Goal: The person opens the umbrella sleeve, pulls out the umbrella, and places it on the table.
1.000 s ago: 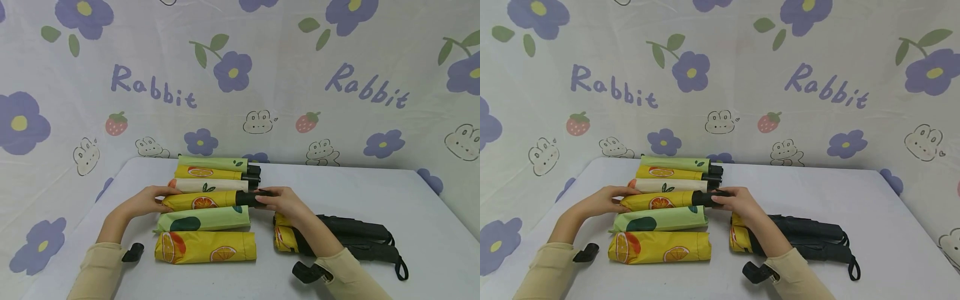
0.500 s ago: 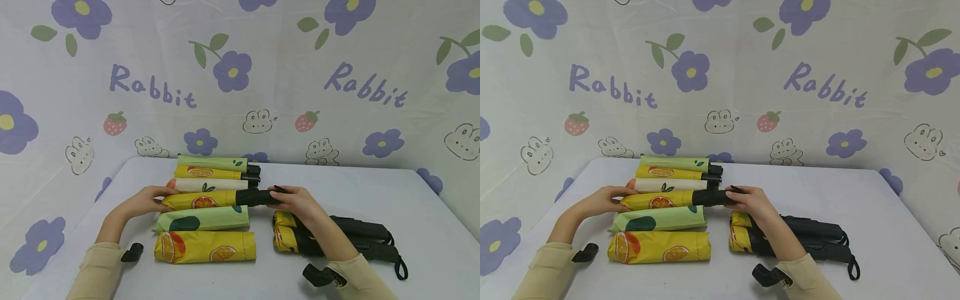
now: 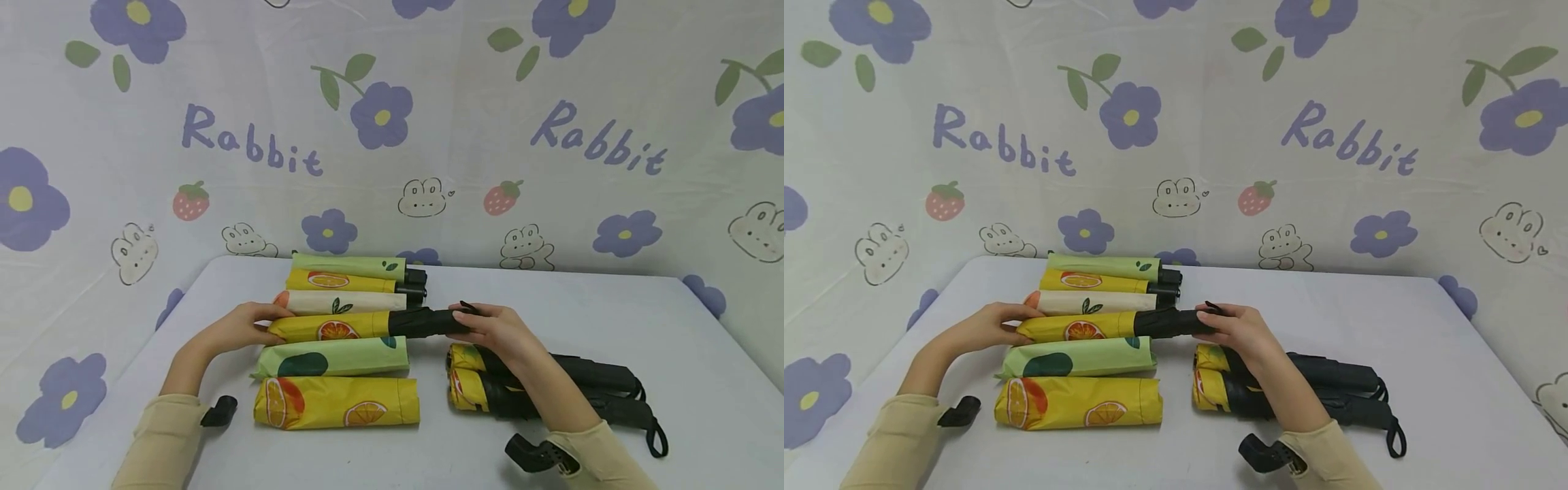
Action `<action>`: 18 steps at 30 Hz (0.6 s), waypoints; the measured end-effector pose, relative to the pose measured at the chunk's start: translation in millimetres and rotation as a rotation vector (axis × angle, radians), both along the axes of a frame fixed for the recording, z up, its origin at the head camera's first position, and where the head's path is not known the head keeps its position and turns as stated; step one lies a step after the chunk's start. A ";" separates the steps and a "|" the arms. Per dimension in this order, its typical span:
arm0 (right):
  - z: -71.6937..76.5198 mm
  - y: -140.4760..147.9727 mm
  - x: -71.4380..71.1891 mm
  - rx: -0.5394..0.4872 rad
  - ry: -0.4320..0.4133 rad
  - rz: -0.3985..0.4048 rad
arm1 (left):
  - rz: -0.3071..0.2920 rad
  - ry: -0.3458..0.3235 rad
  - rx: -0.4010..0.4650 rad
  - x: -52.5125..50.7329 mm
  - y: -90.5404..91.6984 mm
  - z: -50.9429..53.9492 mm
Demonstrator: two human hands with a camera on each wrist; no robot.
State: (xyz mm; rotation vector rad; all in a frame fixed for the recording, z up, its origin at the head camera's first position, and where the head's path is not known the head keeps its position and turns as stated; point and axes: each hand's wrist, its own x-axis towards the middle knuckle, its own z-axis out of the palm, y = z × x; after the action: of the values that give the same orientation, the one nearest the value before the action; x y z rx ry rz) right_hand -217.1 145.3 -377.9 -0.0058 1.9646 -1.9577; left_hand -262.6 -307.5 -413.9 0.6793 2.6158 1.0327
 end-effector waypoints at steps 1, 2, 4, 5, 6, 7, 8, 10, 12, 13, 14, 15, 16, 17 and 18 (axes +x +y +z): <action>0.1 1.6 0.1 0.002 0.004 0.001 | 0.004 0.002 -0.007 0.4 0.1 -0.1; 0.2 3.4 0.3 0.003 0.009 0.002 | 0.009 0.004 -0.014 1.0 0.3 0.1; 0.5 7.6 0.4 0.014 0.019 0.000 | 0.013 0.014 -0.031 1.6 0.3 0.6; 1.0 9.7 0.6 0.013 0.022 -0.001 | 0.011 0.022 -0.039 1.9 0.3 1.1; 1.2 12.1 0.7 0.015 0.028 0.001 | 0.014 0.027 -0.046 2.1 0.4 1.7; 1.4 14.4 0.9 0.017 0.032 -0.001 | 0.018 0.032 -0.052 2.5 0.6 2.2; 1.5 16.8 1.1 0.018 0.035 -0.003 | 0.021 0.039 -0.058 2.9 0.8 2.7; 1.8 21.4 1.3 0.011 0.043 -0.005 | 0.016 0.053 -0.066 3.2 0.7 3.0; 2.2 25.9 1.6 0.009 0.052 -0.005 | 0.018 0.057 -0.072 3.1 0.7 3.1; 2.7 28.0 1.9 0.007 0.054 -0.008 | 0.021 0.054 -0.073 3.0 0.8 2.9; 3.1 30.1 2.2 0.005 0.058 -0.010 | 0.018 0.053 -0.071 2.7 0.9 2.6; 3.5 32.2 2.4 0.004 0.062 -0.011 | 0.017 0.052 -0.070 2.8 1.2 2.7; 4.0 34.4 2.8 0.006 0.063 -0.014 | 0.013 0.051 -0.071 2.6 1.3 2.7; 4.5 36.8 3.1 0.010 0.066 -0.018 | 0.017 0.047 -0.070 2.6 1.7 2.7; 5.1 39.2 3.5 0.009 0.067 -0.021 | 0.013 0.049 -0.067 2.7 2.1 3.0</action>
State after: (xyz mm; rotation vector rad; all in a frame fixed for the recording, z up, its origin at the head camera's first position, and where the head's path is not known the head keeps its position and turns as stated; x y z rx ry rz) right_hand -213.6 184.5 -372.8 -0.0490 2.0243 -1.9861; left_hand -259.9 -305.4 -411.0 0.6809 2.6865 0.9388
